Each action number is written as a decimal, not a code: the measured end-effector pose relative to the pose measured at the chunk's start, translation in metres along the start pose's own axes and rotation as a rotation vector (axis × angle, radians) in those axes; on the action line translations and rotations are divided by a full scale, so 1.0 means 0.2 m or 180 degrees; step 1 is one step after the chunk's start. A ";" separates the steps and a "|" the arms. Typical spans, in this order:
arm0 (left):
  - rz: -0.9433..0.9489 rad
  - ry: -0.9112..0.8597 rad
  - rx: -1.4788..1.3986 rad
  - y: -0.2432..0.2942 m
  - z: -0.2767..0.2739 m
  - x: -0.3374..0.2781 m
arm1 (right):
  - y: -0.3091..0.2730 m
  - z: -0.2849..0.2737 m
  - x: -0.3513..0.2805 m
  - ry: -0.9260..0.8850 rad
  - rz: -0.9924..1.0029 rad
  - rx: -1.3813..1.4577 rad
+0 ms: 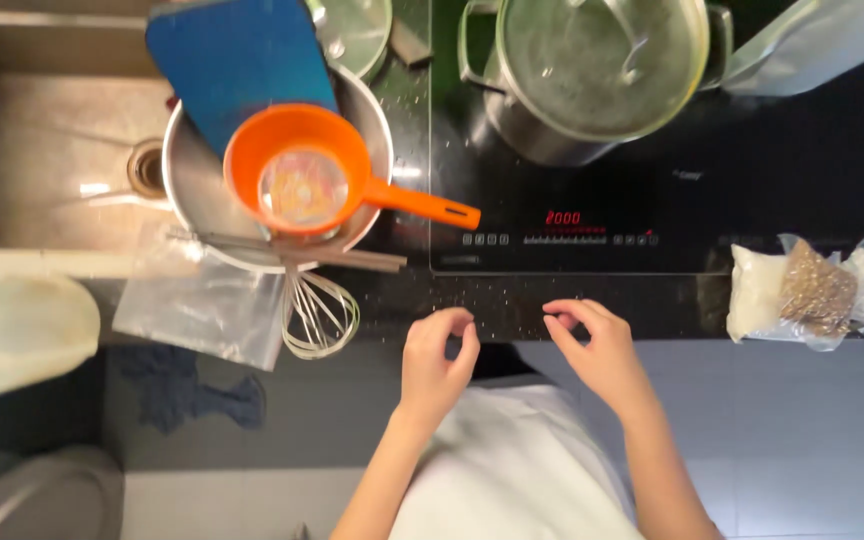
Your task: Stirring a pot of boiling tapioca pearls on a stove and checking ingredient bags.
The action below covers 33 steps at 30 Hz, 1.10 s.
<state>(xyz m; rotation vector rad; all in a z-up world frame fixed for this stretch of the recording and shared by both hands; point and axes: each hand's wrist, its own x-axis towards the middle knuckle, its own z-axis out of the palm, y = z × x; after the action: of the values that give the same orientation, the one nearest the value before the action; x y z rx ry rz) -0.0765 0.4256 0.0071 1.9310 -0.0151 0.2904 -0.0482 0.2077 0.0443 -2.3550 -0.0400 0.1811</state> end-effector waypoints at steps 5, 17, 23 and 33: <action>-0.0014 -0.0184 0.0067 0.00 0.00 0.05 | 0.02 0.02 0.03 0.0200 0.0338 0.0085; 0.1435 -0.0220 0.0075 0.47 -0.07 0.21 | -0.28 -0.08 0.35 0.0100 -0.1240 0.0452; 0.1683 0.0234 0.0517 0.51 -0.30 0.06 | -0.39 0.11 0.42 -0.0184 -0.1962 0.0391; 0.1197 0.1149 0.0636 0.43 -0.46 -0.08 | -0.48 0.60 0.61 -0.1852 -0.0576 0.0808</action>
<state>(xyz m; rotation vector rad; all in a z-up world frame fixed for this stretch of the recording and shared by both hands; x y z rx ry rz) -0.1238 0.4765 0.1151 2.0396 -0.1153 0.9181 0.0576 0.3701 0.0123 -1.9635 -0.4798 0.7300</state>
